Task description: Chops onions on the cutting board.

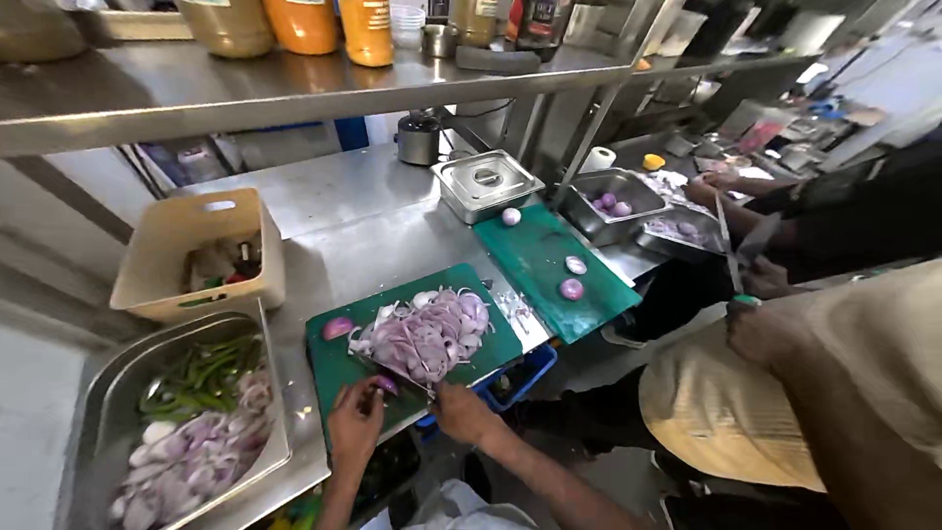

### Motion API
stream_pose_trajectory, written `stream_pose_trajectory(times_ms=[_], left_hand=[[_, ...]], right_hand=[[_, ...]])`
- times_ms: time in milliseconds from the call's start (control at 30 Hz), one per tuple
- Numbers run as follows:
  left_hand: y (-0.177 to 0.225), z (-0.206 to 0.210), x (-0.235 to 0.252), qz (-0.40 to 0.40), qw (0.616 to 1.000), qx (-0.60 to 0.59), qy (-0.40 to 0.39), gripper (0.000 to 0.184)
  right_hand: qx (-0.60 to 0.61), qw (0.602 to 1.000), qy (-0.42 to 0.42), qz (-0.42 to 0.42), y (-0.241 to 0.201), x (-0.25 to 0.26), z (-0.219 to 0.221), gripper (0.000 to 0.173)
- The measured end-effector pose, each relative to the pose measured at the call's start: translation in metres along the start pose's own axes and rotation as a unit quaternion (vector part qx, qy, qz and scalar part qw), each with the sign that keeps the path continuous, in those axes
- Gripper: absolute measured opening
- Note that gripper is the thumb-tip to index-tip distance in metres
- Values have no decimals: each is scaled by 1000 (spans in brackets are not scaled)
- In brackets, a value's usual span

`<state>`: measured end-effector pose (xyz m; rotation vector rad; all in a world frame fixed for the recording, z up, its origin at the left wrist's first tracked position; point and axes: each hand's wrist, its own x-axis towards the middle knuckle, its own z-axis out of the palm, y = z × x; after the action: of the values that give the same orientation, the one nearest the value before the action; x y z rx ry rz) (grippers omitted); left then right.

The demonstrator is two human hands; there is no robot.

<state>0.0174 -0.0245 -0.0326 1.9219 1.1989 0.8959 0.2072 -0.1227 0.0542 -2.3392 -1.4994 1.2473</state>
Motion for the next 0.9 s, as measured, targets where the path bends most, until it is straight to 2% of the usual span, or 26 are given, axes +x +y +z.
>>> stream_pose_trajectory(times_ms=[100,167,267,400,467,567,767,867,900], left_hand=[[-15,-10,13,126,989,50,-60,22],[-22,-12,26,175,977,73,-92,19],[-19,-23,40,182,964,92,-172,19],[-10,-32,51,200,946,112,-231,17],[-9,-33,51,209,946,104,-227,16],[-12,-31,48,215,949,88,-213,17],[-14,-29,46,192,958,83,-195,15],[-16,-26,41,199,962,70,-175,16],[-16,-25,42,201,963,71,-168,17]], right_hand=[[-34,999,-20,13,-1,-5,-2,45],[-50,998,-21,20,3,-3,5,51],[-78,997,-23,13,1,-2,5,49],[-163,986,-13,12,-26,-27,-31,38],[-175,984,-29,24,-32,-24,-31,37],[-136,989,-48,27,-19,15,3,38],[-183,982,-42,31,-45,-16,-34,36],[-143,988,-45,27,-29,17,4,39],[-146,988,-39,21,-28,22,4,38]])
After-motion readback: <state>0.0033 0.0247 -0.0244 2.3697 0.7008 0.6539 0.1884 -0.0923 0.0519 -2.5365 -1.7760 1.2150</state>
